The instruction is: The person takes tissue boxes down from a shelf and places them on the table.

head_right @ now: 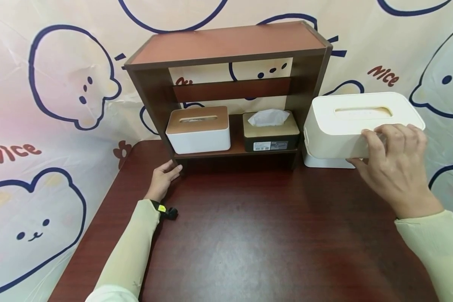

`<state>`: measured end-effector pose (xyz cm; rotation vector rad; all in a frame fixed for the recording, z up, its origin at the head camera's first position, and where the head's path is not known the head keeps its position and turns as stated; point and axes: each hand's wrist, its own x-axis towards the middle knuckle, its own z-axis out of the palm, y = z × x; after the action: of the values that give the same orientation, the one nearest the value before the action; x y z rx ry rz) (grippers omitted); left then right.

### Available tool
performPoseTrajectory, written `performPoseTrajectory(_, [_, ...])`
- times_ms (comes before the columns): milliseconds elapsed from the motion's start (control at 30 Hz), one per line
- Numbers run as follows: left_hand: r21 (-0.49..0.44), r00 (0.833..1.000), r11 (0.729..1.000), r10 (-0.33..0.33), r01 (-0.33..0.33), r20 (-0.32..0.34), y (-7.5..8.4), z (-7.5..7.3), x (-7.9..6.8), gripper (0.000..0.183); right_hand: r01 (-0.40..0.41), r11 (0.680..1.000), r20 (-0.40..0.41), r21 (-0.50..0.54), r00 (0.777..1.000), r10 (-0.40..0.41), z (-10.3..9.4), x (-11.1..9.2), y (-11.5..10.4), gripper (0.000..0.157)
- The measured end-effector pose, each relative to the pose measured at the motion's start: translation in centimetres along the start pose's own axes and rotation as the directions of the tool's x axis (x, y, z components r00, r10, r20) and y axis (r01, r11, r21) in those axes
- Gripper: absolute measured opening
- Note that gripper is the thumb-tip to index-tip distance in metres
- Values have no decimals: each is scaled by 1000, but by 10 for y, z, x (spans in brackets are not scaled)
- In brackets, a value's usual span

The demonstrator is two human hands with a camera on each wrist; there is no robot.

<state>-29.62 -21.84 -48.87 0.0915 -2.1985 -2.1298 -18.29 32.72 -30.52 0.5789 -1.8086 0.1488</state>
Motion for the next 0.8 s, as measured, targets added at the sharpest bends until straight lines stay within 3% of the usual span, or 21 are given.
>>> performPoseTrajectory(200, [-5, 1000, 1000, -5, 5, 17, 7, 1, -3, 61, -2, 1000, -11, -12, 1000, 2, 2, -8, 4, 46])
performPoseTrajectory(367, [-2, 1000, 1000, -19, 19, 25, 8, 1, -3, 58, 11, 1000, 38, -19, 999, -11, 2, -16, 10, 50])
performPoseTrajectory(800, [-11, 1000, 1000, -4, 4, 5, 0, 0, 0, 65, 44, 999, 67, -16, 997, -42, 4, -33, 18, 59])
